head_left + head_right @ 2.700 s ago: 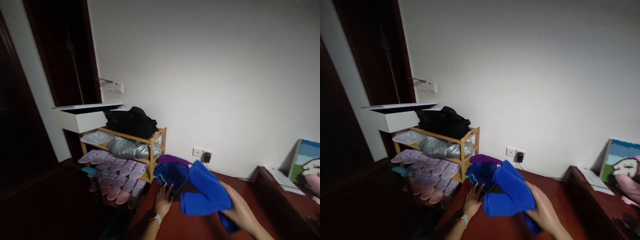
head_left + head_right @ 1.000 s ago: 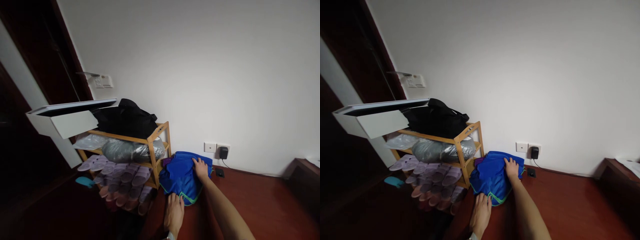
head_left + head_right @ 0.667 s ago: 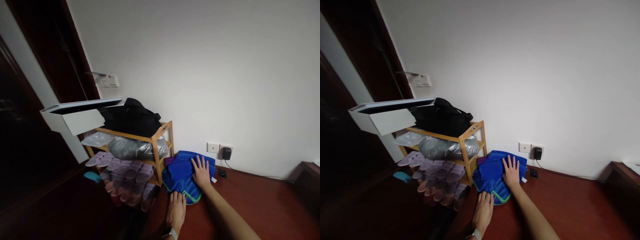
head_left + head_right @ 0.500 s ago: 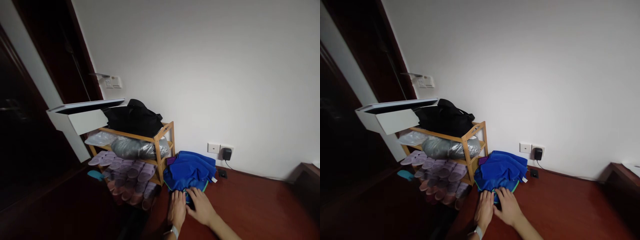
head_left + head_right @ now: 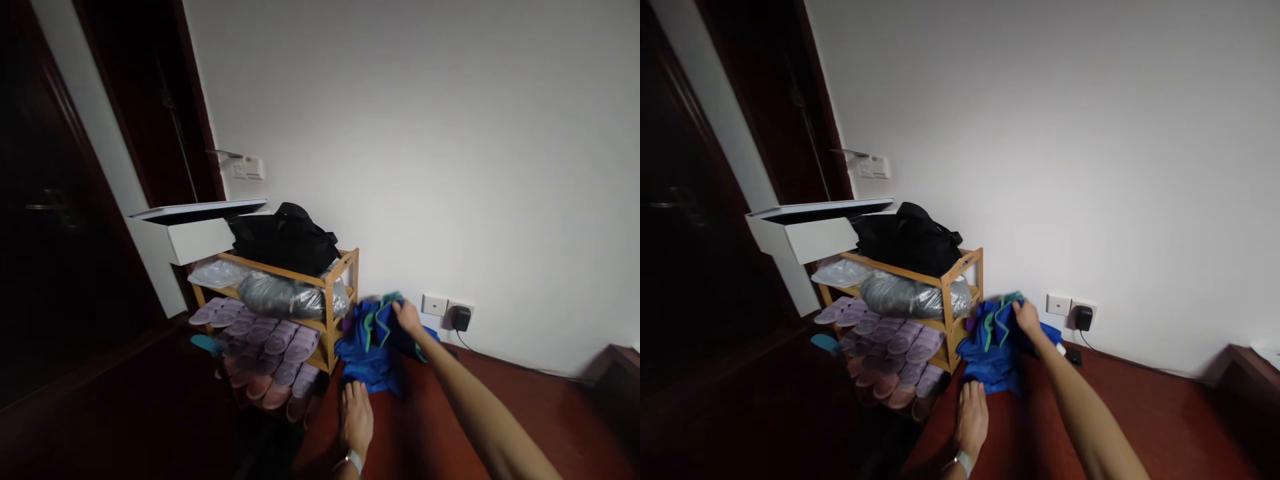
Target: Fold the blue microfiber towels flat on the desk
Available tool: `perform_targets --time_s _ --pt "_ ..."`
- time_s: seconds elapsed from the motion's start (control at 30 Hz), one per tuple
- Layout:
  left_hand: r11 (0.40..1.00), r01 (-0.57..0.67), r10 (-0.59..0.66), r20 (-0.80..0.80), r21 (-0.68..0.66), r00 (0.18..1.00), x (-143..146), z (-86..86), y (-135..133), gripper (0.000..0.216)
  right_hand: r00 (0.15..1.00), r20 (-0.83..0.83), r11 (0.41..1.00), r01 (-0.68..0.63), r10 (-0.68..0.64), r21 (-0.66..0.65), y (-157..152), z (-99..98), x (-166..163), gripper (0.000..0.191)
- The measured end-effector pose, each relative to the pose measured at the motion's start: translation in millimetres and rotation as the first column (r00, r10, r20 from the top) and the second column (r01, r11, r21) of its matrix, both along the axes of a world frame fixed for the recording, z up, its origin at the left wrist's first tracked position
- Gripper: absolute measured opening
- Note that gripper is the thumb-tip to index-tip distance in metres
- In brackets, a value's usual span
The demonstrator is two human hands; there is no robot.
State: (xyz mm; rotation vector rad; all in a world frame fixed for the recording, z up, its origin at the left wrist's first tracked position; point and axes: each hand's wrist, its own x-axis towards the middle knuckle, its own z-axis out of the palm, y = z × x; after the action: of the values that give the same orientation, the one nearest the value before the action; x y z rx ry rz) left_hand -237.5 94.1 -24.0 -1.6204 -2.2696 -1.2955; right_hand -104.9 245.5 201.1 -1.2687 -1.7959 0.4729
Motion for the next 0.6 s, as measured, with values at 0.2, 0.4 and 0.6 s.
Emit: perform_targets --time_s 0.2,0.4,0.6 --pt "0.991 0.0 -0.015 -0.112 -0.131 0.994 5 1.5 0 0.039 0.975 -0.218 0.963 0.016 0.044 0.268 39 122.2 2 0.035" --pt "0.975 0.065 -0.103 -0.171 -0.215 0.98 7 2.2 -1 0.056 0.91 -0.386 0.88 0.053 0.152 0.471 -30 187.7 31 0.033" --pt "0.922 0.161 -0.239 -0.192 -0.351 0.952 3 8.5 -2 0.073 0.941 -0.337 0.951 0.09 0.016 0.296 -156 86.0 148 0.033"
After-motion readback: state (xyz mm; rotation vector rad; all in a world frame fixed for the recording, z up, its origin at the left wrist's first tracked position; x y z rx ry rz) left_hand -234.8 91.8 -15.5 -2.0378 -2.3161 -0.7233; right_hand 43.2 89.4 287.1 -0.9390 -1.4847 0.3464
